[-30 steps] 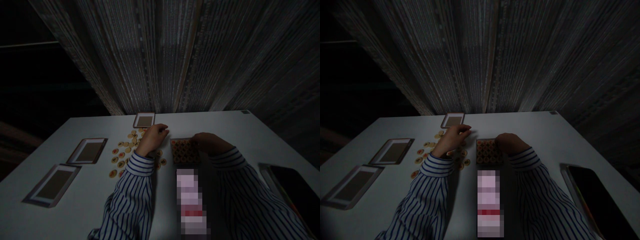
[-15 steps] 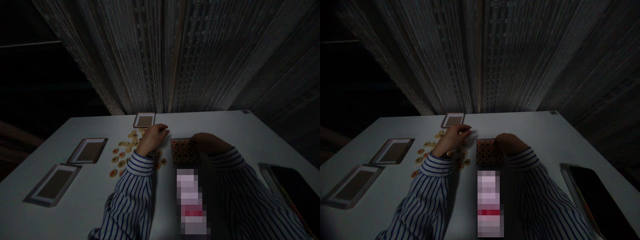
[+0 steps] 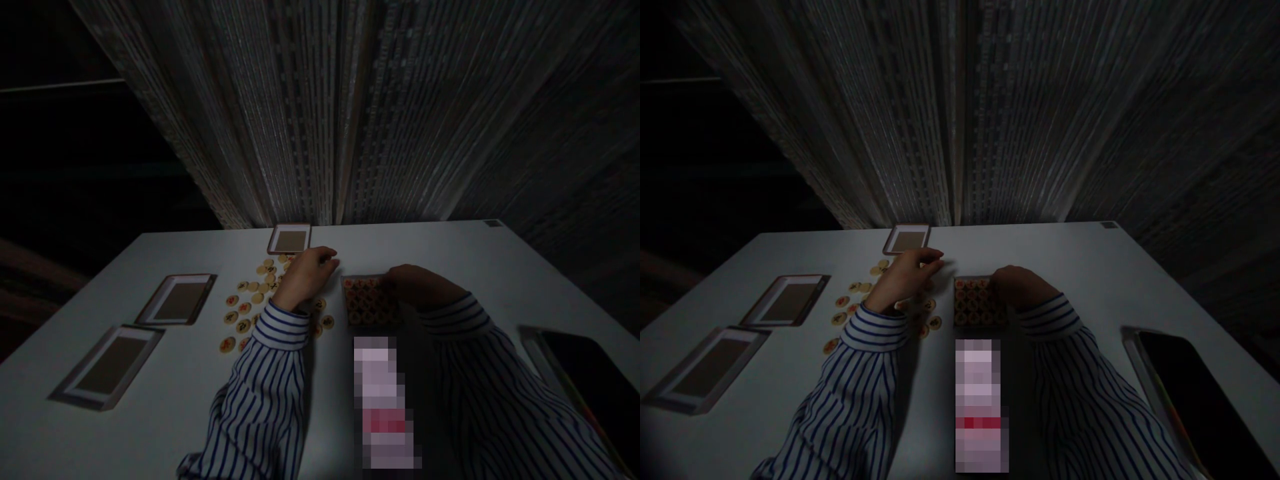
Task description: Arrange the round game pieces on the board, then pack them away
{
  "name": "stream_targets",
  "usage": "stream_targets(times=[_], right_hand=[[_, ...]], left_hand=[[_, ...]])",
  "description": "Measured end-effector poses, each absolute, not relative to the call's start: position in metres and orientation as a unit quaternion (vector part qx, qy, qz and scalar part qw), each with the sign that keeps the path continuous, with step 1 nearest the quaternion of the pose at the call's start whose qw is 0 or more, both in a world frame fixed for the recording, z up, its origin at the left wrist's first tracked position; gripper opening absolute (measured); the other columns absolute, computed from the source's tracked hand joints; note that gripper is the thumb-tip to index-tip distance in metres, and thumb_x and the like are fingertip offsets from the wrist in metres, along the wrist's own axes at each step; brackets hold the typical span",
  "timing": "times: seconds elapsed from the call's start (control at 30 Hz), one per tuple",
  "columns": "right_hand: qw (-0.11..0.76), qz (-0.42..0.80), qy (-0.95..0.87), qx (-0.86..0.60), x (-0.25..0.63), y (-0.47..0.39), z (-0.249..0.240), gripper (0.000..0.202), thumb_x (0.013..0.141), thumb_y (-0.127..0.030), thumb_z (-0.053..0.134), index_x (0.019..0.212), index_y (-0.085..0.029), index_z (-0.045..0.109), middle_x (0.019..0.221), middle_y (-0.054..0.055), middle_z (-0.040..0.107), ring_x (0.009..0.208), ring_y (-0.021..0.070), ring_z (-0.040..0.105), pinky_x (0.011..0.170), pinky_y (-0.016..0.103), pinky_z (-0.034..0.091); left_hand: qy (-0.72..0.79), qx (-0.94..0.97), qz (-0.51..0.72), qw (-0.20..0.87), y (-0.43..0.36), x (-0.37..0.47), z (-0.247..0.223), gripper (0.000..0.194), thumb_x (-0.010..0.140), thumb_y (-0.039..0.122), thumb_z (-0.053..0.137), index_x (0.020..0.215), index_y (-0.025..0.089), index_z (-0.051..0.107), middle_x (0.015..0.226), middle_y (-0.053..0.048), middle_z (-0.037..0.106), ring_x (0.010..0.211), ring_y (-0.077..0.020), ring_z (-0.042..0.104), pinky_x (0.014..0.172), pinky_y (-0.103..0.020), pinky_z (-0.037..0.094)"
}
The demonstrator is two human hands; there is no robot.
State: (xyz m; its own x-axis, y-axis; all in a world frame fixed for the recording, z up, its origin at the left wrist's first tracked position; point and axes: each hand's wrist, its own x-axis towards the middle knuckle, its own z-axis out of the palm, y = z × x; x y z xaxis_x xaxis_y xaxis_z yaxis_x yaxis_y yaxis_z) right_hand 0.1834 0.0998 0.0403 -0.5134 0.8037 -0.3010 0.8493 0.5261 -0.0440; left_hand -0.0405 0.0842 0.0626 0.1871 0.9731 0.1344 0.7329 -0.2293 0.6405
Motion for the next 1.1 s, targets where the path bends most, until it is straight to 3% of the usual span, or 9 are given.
stream_targets(times=[0.4,0.6,0.83,1.1], right_hand=[[0.091,-0.097,0.856,0.500,0.196,0.099,0.040,0.030,0.079,-0.022,0.048,0.104,-0.019,0.064,0.098,0.009,0.068,0.088,0.0217,0.063,0.071,0.031,0.046],[0.067,-0.057,0.845,0.527,0.193,0.093,0.053,0.027,0.080,-0.021,0.046,0.100,-0.020,0.064,0.098,0.008,0.068,0.089,0.0213,0.062,0.070,0.030,0.046],[-0.065,0.046,0.846,0.528,0.186,0.081,0.078,0.028,0.083,-0.022,0.041,0.099,-0.018,0.064,0.099,0.008,0.068,0.090,0.0212,0.060,0.074,0.031,0.045],[-0.206,0.059,0.818,0.533,0.176,0.062,0.108,0.030,0.086,-0.026,0.039,0.099,-0.016,0.064,0.098,0.007,0.068,0.085,0.0190,0.061,0.076,0.030,0.044]], left_hand=[[0.581,0.740,0.254,0.224,0.086,-0.043,0.064,0.033,0.082,0.030,0.051,0.108,0.012,0.062,0.103,-0.011,0.067,0.095,-0.0208,0.061,0.084,-0.032,0.045],[0.591,0.731,0.262,0.218,0.085,-0.047,0.068,0.032,0.081,0.029,0.051,0.106,0.013,0.063,0.102,-0.010,0.067,0.094,-0.0197,0.061,0.084,-0.030,0.046],[0.586,0.717,0.314,0.212,0.081,-0.062,0.075,0.031,0.081,0.028,0.051,0.105,0.013,0.063,0.100,-0.009,0.068,0.092,-0.0184,0.062,0.084,-0.030,0.047],[0.566,0.736,0.320,0.187,0.063,-0.067,0.085,0.030,0.082,0.030,0.050,0.105,0.015,0.063,0.101,-0.008,0.068,0.093,-0.0189,0.062,0.087,-0.031,0.046]])
